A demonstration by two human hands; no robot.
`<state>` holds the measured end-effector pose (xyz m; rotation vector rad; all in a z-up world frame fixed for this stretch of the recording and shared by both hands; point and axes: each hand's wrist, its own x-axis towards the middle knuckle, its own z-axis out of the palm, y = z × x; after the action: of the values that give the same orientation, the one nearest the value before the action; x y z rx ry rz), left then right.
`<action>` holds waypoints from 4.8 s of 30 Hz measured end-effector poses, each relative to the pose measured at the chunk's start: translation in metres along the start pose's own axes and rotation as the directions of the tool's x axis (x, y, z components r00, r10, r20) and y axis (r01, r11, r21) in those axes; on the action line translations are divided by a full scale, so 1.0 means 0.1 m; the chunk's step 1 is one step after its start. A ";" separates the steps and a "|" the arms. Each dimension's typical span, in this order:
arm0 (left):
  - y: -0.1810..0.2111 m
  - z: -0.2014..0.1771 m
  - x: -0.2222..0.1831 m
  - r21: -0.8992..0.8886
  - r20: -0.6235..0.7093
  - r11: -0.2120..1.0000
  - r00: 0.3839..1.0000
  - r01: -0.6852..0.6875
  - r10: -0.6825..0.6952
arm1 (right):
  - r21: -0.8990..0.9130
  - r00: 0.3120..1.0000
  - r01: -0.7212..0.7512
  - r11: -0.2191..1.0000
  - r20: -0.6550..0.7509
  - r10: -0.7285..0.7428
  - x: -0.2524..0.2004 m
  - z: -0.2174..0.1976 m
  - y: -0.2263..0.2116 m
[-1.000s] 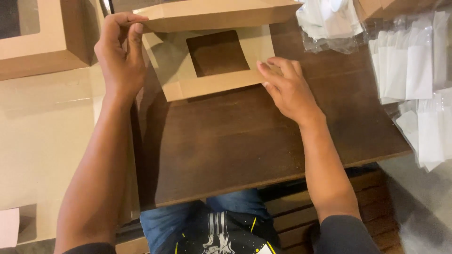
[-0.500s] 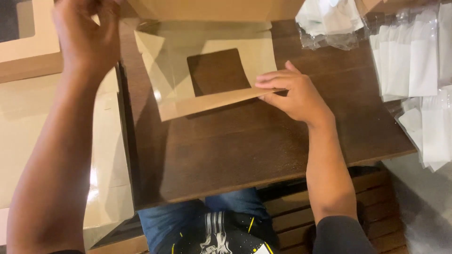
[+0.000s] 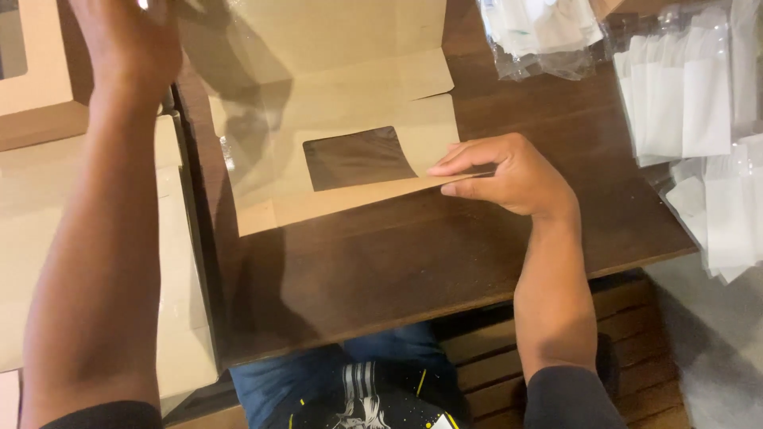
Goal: Assembling a cardboard box with a clear window by folding and tucking flaps into place.
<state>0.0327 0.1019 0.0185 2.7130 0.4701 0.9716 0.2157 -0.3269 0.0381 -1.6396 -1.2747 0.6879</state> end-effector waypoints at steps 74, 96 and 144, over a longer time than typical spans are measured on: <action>0.79 0.09 -1.37 0.161 0.243 0.977 0.954 0.136 -0.173 | -0.619 0.899 -0.338 0.709 -0.435 0.050 0.56 0.53 0.66; 1.83 0.75 -0.89 0.288 0.399 0.849 0.750 0.443 -0.527 | -0.678 0.946 -0.230 0.698 -0.323 -0.002 0.48 0.61 0.75; 1.55 0.90 -1.02 0.343 0.241 0.844 0.829 0.413 -0.504 | -0.820 0.938 -0.134 0.556 0.077 0.339 1.95 1.01 0.04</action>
<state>0.0507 -0.0881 -0.0602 2.7016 1.2047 0.3377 0.1922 -0.1101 0.0125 -2.5927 -1.6948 0.4647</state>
